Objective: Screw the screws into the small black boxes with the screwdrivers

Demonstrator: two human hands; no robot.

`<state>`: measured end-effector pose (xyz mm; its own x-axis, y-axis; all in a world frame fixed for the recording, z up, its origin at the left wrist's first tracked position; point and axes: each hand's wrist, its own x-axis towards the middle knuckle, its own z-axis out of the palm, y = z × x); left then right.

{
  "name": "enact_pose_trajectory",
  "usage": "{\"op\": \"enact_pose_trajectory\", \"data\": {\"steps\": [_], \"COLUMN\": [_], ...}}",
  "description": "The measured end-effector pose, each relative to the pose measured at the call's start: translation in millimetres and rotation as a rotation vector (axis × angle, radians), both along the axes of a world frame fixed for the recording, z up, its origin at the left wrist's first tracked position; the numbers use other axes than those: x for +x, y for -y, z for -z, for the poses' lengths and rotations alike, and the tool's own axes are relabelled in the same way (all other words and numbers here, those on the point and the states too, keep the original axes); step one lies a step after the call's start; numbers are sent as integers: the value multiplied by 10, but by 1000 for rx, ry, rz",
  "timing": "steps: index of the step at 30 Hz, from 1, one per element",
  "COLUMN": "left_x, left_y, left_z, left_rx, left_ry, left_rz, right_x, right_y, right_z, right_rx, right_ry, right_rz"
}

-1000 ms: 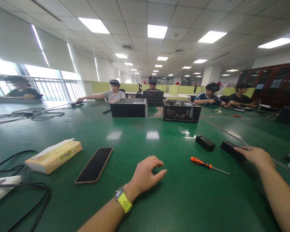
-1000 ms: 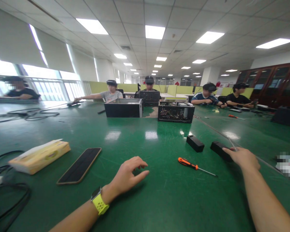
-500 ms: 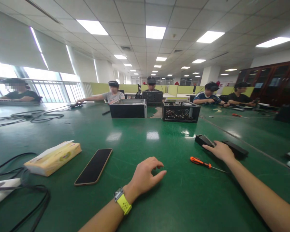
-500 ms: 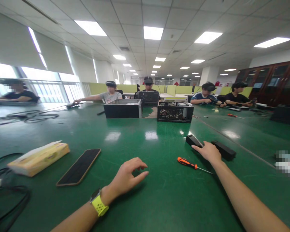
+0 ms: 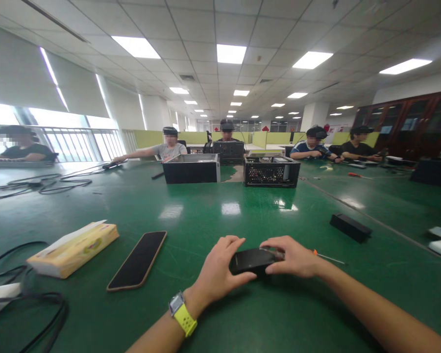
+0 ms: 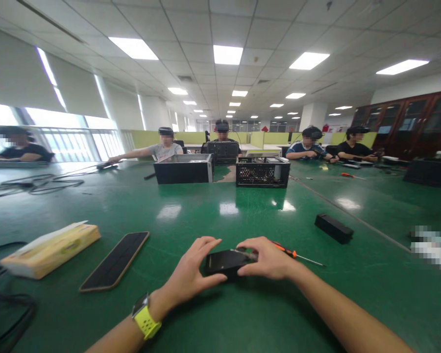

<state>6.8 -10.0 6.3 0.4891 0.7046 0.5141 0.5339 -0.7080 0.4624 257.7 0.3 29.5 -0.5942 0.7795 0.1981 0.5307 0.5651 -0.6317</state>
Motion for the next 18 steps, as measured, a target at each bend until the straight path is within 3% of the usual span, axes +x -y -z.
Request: {"op": "enact_pose_trajectory", "data": {"steps": [4,10,14,18], "left_x": [12,28,37,48], "left_y": [19,48,69,91], "left_z": [-4,-34,-55,-71], "left_rx": [-35,-61,-60,-81], "left_ry": [-81,-89,-89,-79], "left_rz": [17,47,52,50], "right_x": [-139,47,147,180], "right_y": [84,-24,-95,-126], "right_z": [49,103,151,215], "right_rx": [-36,-233,-100,38], "right_ry": [5,-34,-7,89], "right_rz": [-44,-19,175,276]}}
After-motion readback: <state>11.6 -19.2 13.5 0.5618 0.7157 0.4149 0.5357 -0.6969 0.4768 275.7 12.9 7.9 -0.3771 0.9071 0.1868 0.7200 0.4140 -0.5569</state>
